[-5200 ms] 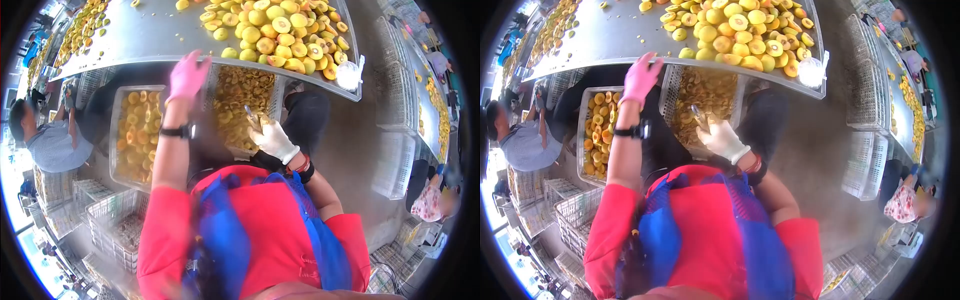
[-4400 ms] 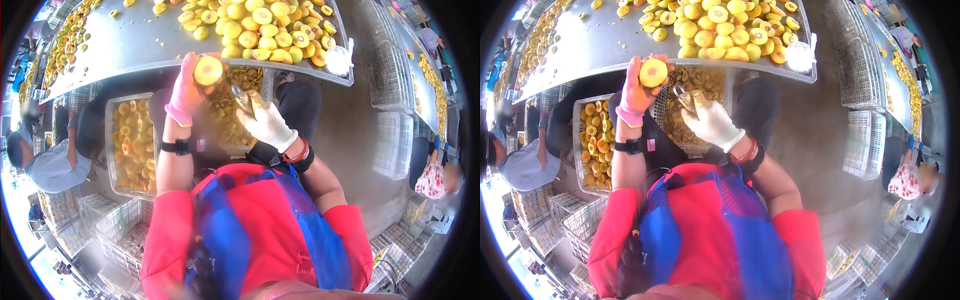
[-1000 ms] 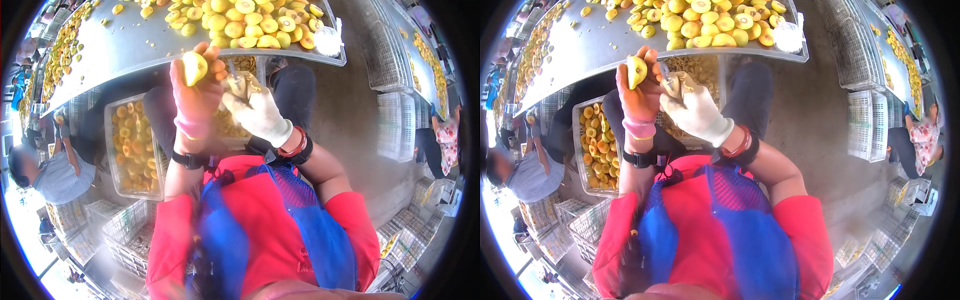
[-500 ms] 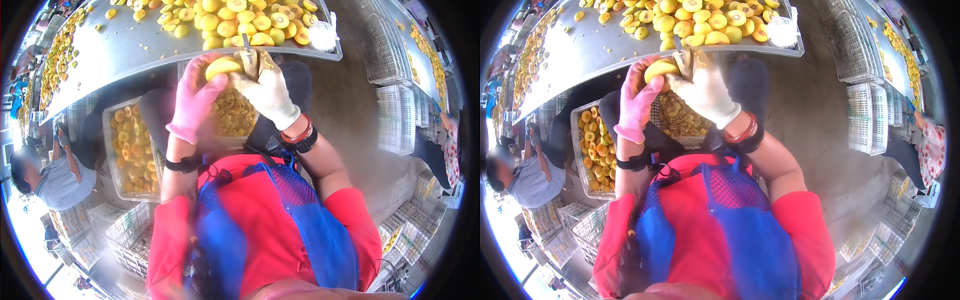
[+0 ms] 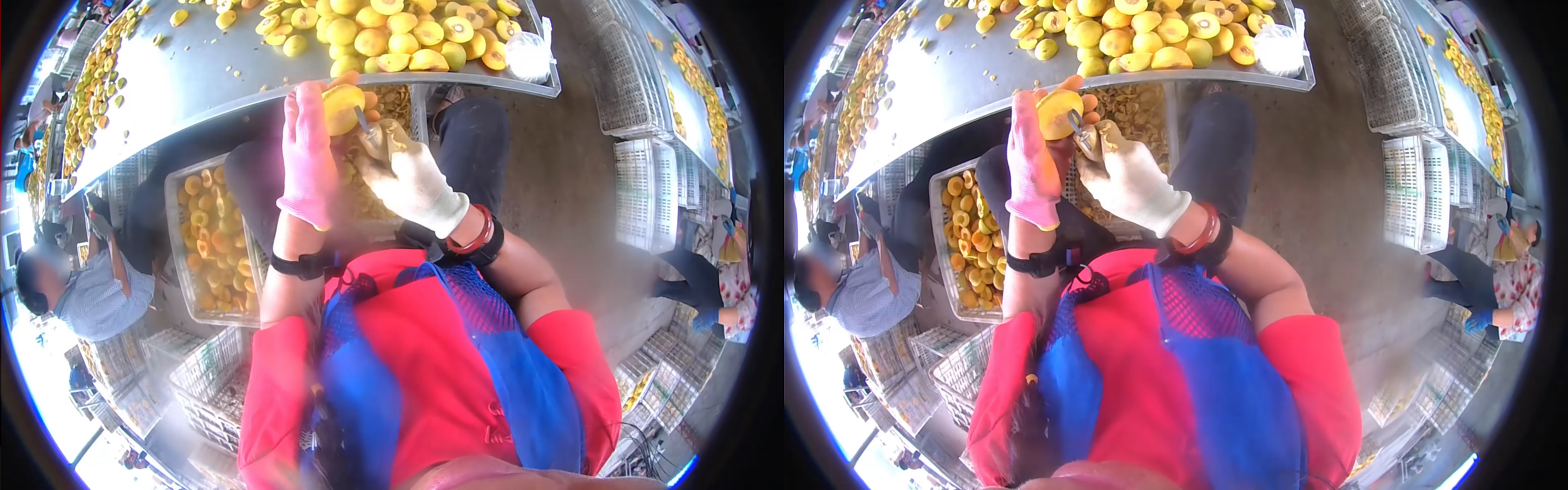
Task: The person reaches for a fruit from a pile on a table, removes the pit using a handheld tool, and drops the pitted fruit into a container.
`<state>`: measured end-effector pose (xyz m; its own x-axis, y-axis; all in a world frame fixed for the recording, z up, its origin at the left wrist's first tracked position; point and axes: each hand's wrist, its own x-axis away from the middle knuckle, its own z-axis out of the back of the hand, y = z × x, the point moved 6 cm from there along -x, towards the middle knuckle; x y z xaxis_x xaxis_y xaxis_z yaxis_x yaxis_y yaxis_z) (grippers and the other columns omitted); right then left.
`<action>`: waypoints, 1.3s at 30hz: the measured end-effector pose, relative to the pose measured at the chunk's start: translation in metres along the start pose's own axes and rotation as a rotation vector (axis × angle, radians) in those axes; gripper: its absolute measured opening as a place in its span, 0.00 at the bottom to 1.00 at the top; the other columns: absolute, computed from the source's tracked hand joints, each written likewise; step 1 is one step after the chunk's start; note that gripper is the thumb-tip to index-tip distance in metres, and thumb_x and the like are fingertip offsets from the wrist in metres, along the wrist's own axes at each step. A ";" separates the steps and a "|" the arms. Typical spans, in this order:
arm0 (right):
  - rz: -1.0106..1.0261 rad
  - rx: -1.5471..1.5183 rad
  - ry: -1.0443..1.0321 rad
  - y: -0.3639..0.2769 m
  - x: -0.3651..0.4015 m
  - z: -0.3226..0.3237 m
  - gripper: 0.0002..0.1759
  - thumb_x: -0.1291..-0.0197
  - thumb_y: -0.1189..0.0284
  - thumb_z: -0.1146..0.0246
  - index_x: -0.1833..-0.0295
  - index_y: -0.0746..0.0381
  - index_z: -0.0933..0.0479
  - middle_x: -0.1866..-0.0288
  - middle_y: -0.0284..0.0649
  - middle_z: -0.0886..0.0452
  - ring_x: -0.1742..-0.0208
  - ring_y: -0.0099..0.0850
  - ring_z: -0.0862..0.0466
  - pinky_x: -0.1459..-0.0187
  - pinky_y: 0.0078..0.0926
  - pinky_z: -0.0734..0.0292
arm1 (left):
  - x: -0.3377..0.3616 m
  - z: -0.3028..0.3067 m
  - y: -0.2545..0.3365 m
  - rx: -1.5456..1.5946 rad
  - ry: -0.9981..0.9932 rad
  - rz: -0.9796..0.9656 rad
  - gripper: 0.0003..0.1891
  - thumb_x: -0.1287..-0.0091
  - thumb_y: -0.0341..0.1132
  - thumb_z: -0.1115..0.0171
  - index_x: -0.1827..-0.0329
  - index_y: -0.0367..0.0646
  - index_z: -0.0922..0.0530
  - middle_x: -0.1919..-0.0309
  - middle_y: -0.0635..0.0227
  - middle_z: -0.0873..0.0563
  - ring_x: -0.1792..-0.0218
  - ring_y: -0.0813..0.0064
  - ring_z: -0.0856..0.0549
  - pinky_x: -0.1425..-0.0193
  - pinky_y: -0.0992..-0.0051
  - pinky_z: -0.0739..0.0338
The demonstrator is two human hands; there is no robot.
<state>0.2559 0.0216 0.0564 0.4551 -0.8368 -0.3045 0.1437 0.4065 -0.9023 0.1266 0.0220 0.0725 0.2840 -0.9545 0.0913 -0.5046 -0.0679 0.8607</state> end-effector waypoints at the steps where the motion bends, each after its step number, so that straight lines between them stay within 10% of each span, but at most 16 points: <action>1: -0.052 0.021 -0.025 0.004 0.002 -0.003 0.21 0.39 0.77 0.32 0.43 0.67 0.30 0.59 0.47 0.17 0.59 0.46 0.13 0.60 0.34 0.19 | 0.002 -0.002 -0.002 0.038 -0.006 0.026 0.21 0.21 0.51 0.50 0.42 0.41 0.32 0.43 0.47 0.17 0.52 0.57 0.12 0.49 0.62 0.15; 11: -0.058 0.026 0.090 -0.002 -0.002 0.004 0.18 0.41 0.75 0.34 0.48 0.69 0.31 0.67 0.54 0.18 0.64 0.57 0.15 0.66 0.44 0.20 | 0.013 -0.020 -0.009 -0.004 -0.128 -0.251 0.21 0.18 0.47 0.57 0.35 0.40 0.32 0.45 0.57 0.19 0.46 0.68 0.17 0.38 0.65 0.22; 20: 0.205 -0.107 -0.110 -0.023 -0.011 0.005 0.15 0.38 0.77 0.41 0.45 0.67 0.29 0.69 0.51 0.18 0.72 0.45 0.15 0.69 0.39 0.21 | 0.013 -0.017 -0.011 -0.158 -0.158 -0.390 0.29 0.23 0.59 0.52 0.38 0.38 0.30 0.43 0.54 0.19 0.47 0.60 0.16 0.38 0.61 0.20; 22: -0.191 -0.282 -0.351 -0.013 -0.011 0.004 0.15 0.37 0.77 0.42 0.45 0.65 0.28 0.68 0.47 0.18 0.70 0.40 0.16 0.66 0.38 0.21 | 0.014 -0.018 -0.011 -0.053 -0.259 -0.375 0.20 0.19 0.45 0.55 0.38 0.37 0.29 0.45 0.58 0.19 0.48 0.65 0.16 0.38 0.64 0.22; 24: -0.635 -0.455 -0.523 -0.018 -0.004 0.006 0.14 0.35 0.76 0.43 0.45 0.65 0.26 0.65 0.40 0.18 0.65 0.33 0.17 0.59 0.35 0.21 | 0.012 -0.020 -0.011 -0.107 -0.236 -0.353 0.26 0.22 0.54 0.52 0.39 0.38 0.30 0.44 0.55 0.19 0.48 0.61 0.15 0.39 0.61 0.21; 27: -0.070 -0.301 -0.238 -0.018 -0.014 0.011 0.13 0.33 0.75 0.43 0.45 0.66 0.25 0.65 0.37 0.20 0.62 0.31 0.18 0.58 0.33 0.22 | 0.008 -0.023 -0.007 -0.166 -0.172 -0.304 0.24 0.21 0.52 0.50 0.42 0.37 0.27 0.45 0.54 0.17 0.50 0.61 0.14 0.40 0.63 0.20; 30: 0.016 -0.018 -0.263 -0.015 -0.008 0.005 0.16 0.32 0.75 0.41 0.40 0.62 0.27 0.51 0.34 0.20 0.49 0.30 0.19 0.44 0.34 0.24 | 0.010 -0.032 0.006 -0.227 0.017 -0.284 0.23 0.19 0.49 0.53 0.51 0.35 0.21 0.54 0.57 0.13 0.58 0.66 0.13 0.46 0.71 0.19; 32: -0.087 -0.305 -0.277 -0.006 -0.004 -0.004 0.12 0.31 0.74 0.42 0.45 0.64 0.25 0.62 0.35 0.21 0.61 0.28 0.19 0.58 0.31 0.24 | 0.009 -0.025 0.003 -0.189 -0.035 -0.299 0.22 0.19 0.44 0.54 0.53 0.33 0.18 0.59 0.58 0.13 0.62 0.72 0.15 0.53 0.73 0.19; 34: -0.617 -0.608 -0.566 -0.010 0.006 -0.005 0.06 0.29 0.72 0.43 0.51 0.61 0.24 0.69 0.32 0.23 0.74 0.20 0.24 0.74 0.22 0.30 | 0.010 -0.019 0.007 -0.157 -0.045 -0.246 0.25 0.18 0.42 0.57 0.63 0.33 0.17 0.66 0.56 0.13 0.71 0.73 0.16 0.63 0.74 0.20; 37: -0.762 -1.050 -0.739 -0.018 0.018 -0.009 0.04 0.27 0.70 0.43 0.54 0.57 0.24 0.71 0.29 0.25 0.79 0.14 0.30 0.80 0.17 0.39 | 0.013 -0.023 0.012 -0.053 -0.313 -0.331 0.26 0.17 0.43 0.58 0.66 0.32 0.18 0.66 0.54 0.13 0.71 0.70 0.16 0.65 0.71 0.19; 39: -0.630 -0.821 -0.719 -0.003 0.014 -0.005 0.06 0.29 0.72 0.42 0.50 0.61 0.24 0.66 0.34 0.22 0.69 0.24 0.22 0.69 0.23 0.28 | 0.012 -0.026 0.019 -0.092 -0.413 -0.453 0.25 0.17 0.42 0.57 0.66 0.32 0.19 0.66 0.54 0.13 0.68 0.68 0.15 0.60 0.69 0.18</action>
<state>0.2572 0.0068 0.0527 0.9183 -0.3084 0.2482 0.0393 -0.5530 -0.8323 0.1419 0.0167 0.1032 0.1054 -0.8714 -0.4791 -0.3303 -0.4851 0.8097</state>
